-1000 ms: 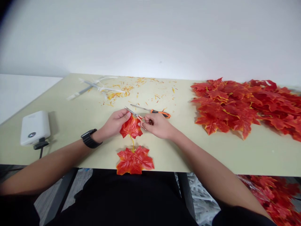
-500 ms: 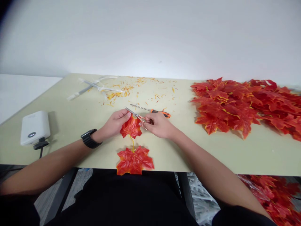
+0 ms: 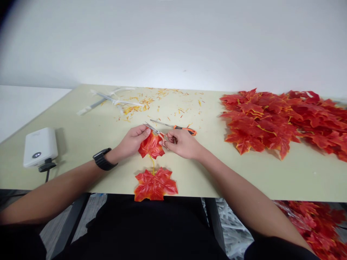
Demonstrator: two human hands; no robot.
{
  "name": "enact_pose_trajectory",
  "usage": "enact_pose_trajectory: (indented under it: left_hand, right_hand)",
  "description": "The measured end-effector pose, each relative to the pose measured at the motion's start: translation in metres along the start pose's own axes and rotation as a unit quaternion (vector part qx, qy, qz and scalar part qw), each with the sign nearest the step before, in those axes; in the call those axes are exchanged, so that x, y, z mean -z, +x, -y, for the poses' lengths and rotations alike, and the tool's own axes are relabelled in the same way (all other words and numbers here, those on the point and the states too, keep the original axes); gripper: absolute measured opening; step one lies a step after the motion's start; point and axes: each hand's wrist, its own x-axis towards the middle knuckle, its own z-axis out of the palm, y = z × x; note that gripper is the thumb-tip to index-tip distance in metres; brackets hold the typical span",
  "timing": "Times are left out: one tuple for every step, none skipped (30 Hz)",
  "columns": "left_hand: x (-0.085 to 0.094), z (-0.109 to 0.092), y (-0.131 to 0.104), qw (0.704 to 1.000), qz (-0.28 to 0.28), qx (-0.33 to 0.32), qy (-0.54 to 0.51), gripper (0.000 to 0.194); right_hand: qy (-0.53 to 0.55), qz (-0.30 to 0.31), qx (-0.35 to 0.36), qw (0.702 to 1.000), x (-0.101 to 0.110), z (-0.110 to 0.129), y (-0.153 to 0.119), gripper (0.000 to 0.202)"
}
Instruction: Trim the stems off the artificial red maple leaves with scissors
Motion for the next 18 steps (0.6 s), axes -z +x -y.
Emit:
enact_pose_trajectory:
  left_hand:
    - [0.0, -0.0002, 0.0001, 1.0, -0.001, 0.0, -0.001, 0.046]
    - [-0.0001, -0.0004, 0.0002, 1.0, -0.002, 0.002, -0.002, 0.046]
    - [-0.0003, -0.0008, 0.0003, 1.0, -0.002, 0.003, -0.002, 0.045]
    - [-0.0005, -0.0012, 0.0003, 1.0, -0.003, 0.003, -0.004, 0.045]
    - [-0.0008, -0.0016, 0.0004, 1.0, -0.005, 0.002, -0.006, 0.045]
    - [-0.001, -0.0021, 0.0005, 1.0, -0.006, 0.001, -0.008, 0.045]
    - [-0.0012, -0.0024, 0.0006, 1.0, -0.007, 0.0, -0.011, 0.045]
    - [-0.0013, -0.0027, 0.0006, 1.0, -0.007, -0.001, -0.012, 0.046]
    - [-0.0014, -0.0027, 0.0007, 1.0, -0.006, -0.002, -0.012, 0.046]
    - [-0.0014, -0.0027, 0.0007, 1.0, -0.005, -0.003, -0.011, 0.047]
    - [-0.0013, -0.0025, 0.0007, 1.0, -0.004, -0.004, -0.01, 0.047]
    - [-0.0011, -0.0021, 0.0007, 1.0, -0.002, -0.006, -0.009, 0.046]
    - [-0.0009, -0.0017, 0.0006, 1.0, -0.001, -0.009, -0.006, 0.046]
    - [-0.0007, -0.0014, 0.0005, 1.0, 0.001, -0.01, -0.003, 0.045]
    - [-0.0005, -0.001, 0.0004, 1.0, 0.003, -0.01, 0.001, 0.045]
    - [-0.0003, -0.0008, 0.0003, 1.0, 0.005, -0.008, 0.005, 0.044]
    - [-0.0001, -0.0007, 0.0001, 1.0, 0.006, -0.006, 0.009, 0.043]
    - [0.0, -0.0007, 0.0, 1.0, 0.005, -0.004, 0.012, 0.043]
  right_hand:
    - [-0.003, -0.003, 0.006, 1.0, 0.0, 0.0, 0.0002, 0.041]
    - [-0.005, -0.005, 0.01, 1.0, 0.0, -0.0001, 0.0004, 0.041]
    - [-0.006, -0.006, 0.011, 1.0, 0.0001, -0.0003, 0.0005, 0.041]
    - [-0.007, -0.006, 0.01, 1.0, 0.0002, -0.0005, 0.0005, 0.04]
    - [-0.006, -0.005, 0.01, 1.0, 0.0003, -0.0006, 0.0005, 0.04]
    - [-0.004, -0.004, 0.01, 1.0, 0.0004, -0.0006, 0.0003, 0.04]
    - [-0.002, -0.002, 0.01, 1.0, 0.0005, -0.0005, 0.0001, 0.039]
    - [0.0, 0.0, 0.01, 1.0, 0.0006, -0.0004, -0.0001, 0.039]
    - [0.003, 0.001, 0.008, 1.0, 0.0007, -0.0002, -0.0003, 0.039]
    - [0.005, 0.003, 0.006, 1.0, 0.0007, 0.0001, -0.0004, 0.039]
    - [0.007, 0.004, 0.003, 1.0, 0.0007, 0.0004, -0.0005, 0.039]
    - [0.009, 0.004, 0.0, 1.0, 0.0007, 0.0006, -0.0005, 0.039]
    - [0.009, 0.003, -0.003, 1.0, 0.0006, 0.0009, -0.0005, 0.039]
    - [0.009, 0.002, -0.004, 1.0, 0.0006, 0.0011, -0.0003, 0.04]
    - [0.008, 0.001, -0.005, 1.0, 0.0006, 0.0013, -0.0002, 0.04]
    - [0.008, 0.002, -0.004, 1.0, 0.0007, 0.0016, -0.0001, 0.04]
    - [0.007, 0.002, -0.002, 1.0, 0.0009, 0.0019, 0.0, 0.04]
    - [0.007, 0.003, -0.001, 1.0, 0.0011, 0.0023, 0.0, 0.04]
